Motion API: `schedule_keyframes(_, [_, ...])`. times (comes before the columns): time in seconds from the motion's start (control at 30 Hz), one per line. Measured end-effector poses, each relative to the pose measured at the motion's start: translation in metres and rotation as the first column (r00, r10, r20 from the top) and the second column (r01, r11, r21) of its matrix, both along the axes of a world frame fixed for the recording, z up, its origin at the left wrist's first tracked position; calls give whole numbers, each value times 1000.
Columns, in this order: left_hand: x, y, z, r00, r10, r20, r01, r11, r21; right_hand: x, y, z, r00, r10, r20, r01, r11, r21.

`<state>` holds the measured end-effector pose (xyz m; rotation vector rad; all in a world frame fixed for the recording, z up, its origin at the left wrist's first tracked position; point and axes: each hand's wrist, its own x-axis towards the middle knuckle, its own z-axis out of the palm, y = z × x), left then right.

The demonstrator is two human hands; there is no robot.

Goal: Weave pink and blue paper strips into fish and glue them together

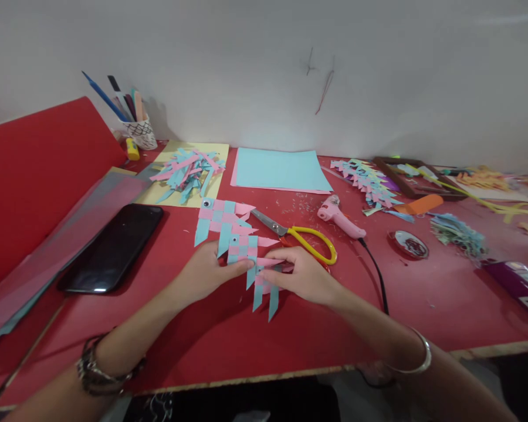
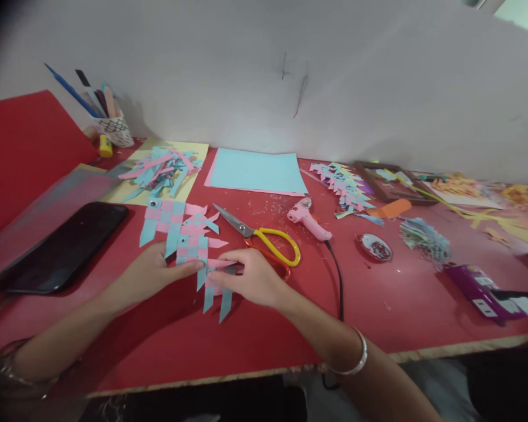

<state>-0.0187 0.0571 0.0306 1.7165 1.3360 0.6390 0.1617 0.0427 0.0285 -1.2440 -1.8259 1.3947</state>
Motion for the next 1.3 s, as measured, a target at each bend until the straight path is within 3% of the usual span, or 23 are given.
schedule_keyframes(0.1, [0, 0, 0, 1000, 14, -1, -14, 1000, -1, 0, 0, 0, 999, -21, 32, 21, 1000, -17])
schedule_keyframes(0.27, [0, 0, 1, 1000, 5, 27, -6, 1000, 26, -1, 2, 0, 988, -86, 128, 79, 995, 58])
schedule_keyframes(0.37, [0, -1, 3, 999, 28, 36, -29, 999, 31, 0, 1, -2, 989, -82, 123, 72, 994, 86])
schedule_keyframes(0.53, [0, 0, 0, 998, 26, 53, -26, 1000, 12, 1, -1, -4, 996, -34, 85, 34, 999, 1])
schedule_keyframes(0.9, [2, -1, 1, 995, -50, 83, 44, 996, 78, -1, -2, 0, 983, -166, 71, 163, 985, 54])
schedule_keyframes(1.3, [1, -1, -3, 993, -111, 36, 107, 989, 101, 0, 0, -1, 980, -127, 150, 106, 985, 138])
